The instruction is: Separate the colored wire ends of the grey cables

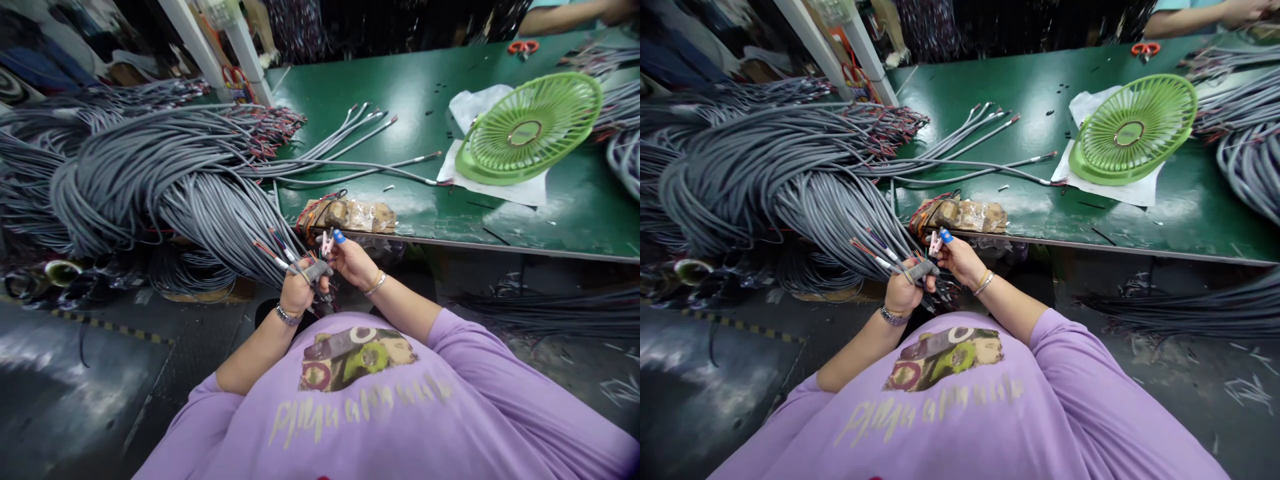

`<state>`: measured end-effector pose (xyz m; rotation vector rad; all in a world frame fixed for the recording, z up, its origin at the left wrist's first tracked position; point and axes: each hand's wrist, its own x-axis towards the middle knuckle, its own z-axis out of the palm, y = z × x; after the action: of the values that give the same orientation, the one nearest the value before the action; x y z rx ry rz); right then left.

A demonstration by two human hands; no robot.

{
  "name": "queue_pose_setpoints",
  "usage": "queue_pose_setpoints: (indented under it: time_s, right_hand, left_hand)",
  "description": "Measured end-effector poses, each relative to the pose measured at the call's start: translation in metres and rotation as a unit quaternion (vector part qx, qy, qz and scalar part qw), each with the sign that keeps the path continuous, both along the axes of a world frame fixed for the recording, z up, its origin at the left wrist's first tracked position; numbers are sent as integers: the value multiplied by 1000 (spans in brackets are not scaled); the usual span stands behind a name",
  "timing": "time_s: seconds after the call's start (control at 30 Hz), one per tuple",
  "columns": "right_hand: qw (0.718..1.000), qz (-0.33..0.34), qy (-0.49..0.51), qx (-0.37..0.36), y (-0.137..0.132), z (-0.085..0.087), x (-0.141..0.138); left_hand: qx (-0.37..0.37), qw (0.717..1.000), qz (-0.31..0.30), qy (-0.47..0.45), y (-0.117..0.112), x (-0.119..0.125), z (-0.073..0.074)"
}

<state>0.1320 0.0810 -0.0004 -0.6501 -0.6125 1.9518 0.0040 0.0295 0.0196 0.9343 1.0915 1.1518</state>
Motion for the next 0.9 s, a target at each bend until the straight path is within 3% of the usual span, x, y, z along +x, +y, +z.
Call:
queue_pose_setpoints:
  time_s: [0.23, 0.37, 0.53, 0.9]
  right_hand:
    - [992, 53, 66, -94, 9, -1, -3]
    - [989, 22, 86, -120, 11, 1, -8]
    - [988, -7, 96, -124, 10, 1, -13]
    - [986, 90, 108, -93, 5, -2, 2]
  left_hand:
    - [-6, 1000, 4, 10, -2, 1, -1]
    - [-9, 1000, 5, 25, -2, 1, -2]
    - [-13, 1000, 12, 24, -1, 1, -5]
    - [37, 999, 21, 27, -15, -2, -8]
